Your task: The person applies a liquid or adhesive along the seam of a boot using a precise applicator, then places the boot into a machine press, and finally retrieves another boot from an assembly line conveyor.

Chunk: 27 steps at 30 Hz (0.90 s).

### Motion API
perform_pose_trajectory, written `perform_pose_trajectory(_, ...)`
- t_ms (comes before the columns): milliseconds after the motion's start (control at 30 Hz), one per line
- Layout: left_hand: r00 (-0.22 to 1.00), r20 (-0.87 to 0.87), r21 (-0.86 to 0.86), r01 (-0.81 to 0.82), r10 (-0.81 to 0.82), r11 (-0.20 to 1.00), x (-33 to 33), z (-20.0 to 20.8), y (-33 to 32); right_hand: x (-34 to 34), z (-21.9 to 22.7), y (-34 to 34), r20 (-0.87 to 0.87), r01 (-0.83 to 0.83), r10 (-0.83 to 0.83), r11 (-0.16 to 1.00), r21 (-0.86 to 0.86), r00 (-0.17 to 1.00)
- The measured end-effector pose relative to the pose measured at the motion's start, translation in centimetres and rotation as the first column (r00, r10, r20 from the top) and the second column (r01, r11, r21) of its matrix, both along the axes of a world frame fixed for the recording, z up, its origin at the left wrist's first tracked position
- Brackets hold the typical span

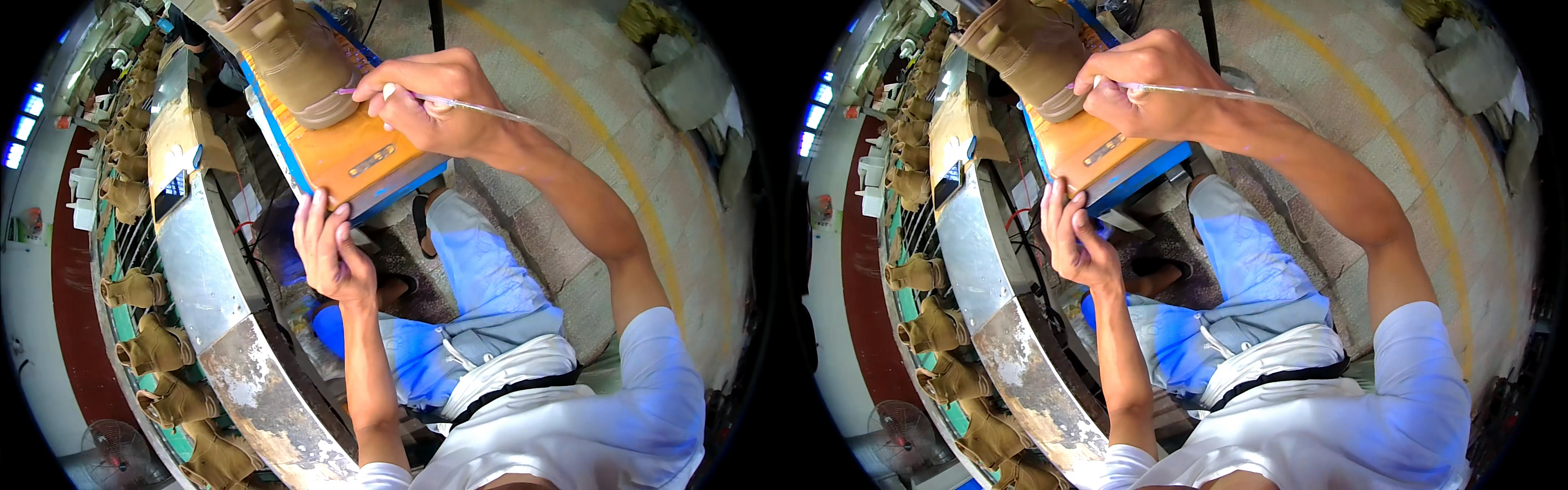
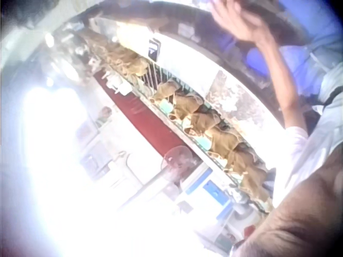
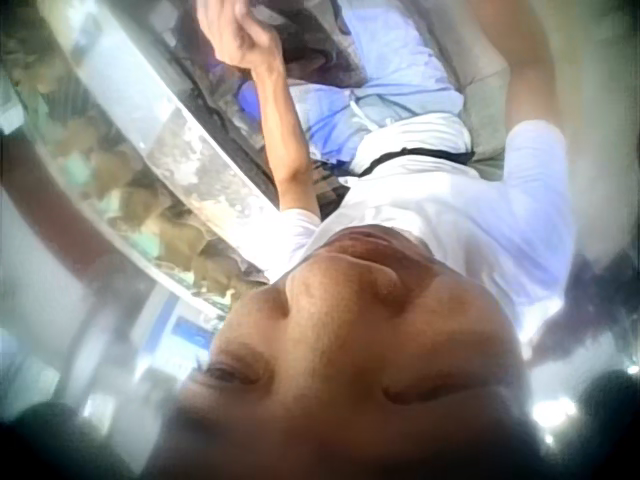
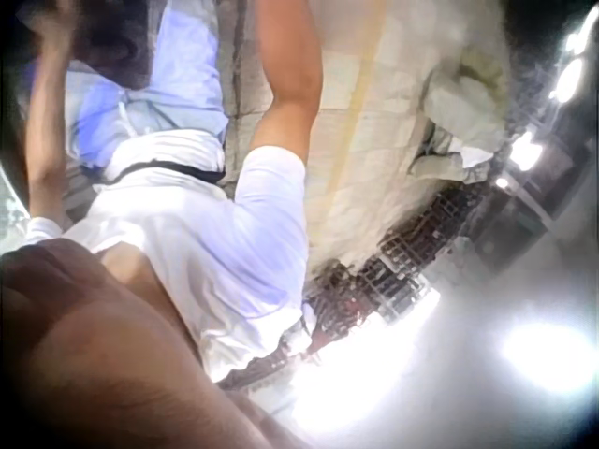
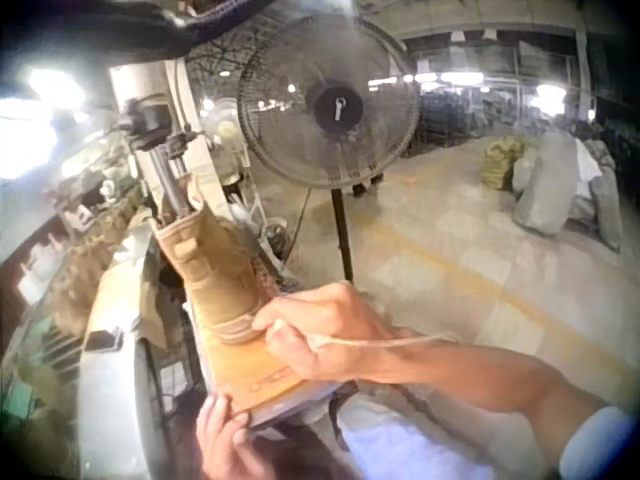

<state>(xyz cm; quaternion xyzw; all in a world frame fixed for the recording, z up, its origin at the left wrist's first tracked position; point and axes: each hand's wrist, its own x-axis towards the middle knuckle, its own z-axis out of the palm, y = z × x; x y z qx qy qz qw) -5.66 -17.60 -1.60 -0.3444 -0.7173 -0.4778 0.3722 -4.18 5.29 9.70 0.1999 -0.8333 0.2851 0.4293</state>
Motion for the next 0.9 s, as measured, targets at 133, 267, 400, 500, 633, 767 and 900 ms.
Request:
perform_pose_trajectory(133,0.996,0.04,0.079,-0.087,0.084,0.993,-1.6,-0.8,-1.5,-0.4,-1.0,-0.7,0.038,-0.048,0.051,0.995,-0.082,0.998)
perform_pose_trajectory(267,0.99,0.134,0.21,-0.08,0.053,0.974,-3.5,-1.6,-2.8,-1.0,-2.4,-1.3,-0.068,-0.031,0.03,1.0,-0.006,0.997)
perform_pose_trajectory(400,0.976,0.217,0.251,-0.079,0.023,0.965,-5.8,-1.4,-4.3,-1.8,-3.0,-2.4,-0.113,0.01,-0.004,0.999,0.05,0.994)
perform_pose_trajectory(500,0.953,0.302,0.231,-0.1,0.027,0.968,-8.4,-1.0,-5.6,-3.1,-3.9,-3.0,-0.142,0.007,0.005,0.997,0.079,0.99)
perform_pose_trajectory(633,0.853,0.52,0.118,-0.109,0.032,0.987,-10.8,1.1,-7.5,-4.7,-3.8,-2.8,-0.195,0.009,0.009,0.996,0.09,0.981)
perform_pose_trajectory(767,0.849,0.505,-0.101,-0.121,0.155,0.988,-10.7,1.7,-7.0,-5.8,-3.7,-1.7,-0.213,0.067,-0.041,0.991,0.113,0.976)
perform_pose_trajectory(900,0.823,0.503,-0.181,-0.199,0.265,0.963,-10.0,2.4,-5.3,-5.8,-3.3,0.2,-0.213,0.113,-0.083,0.984,0.135,0.974)
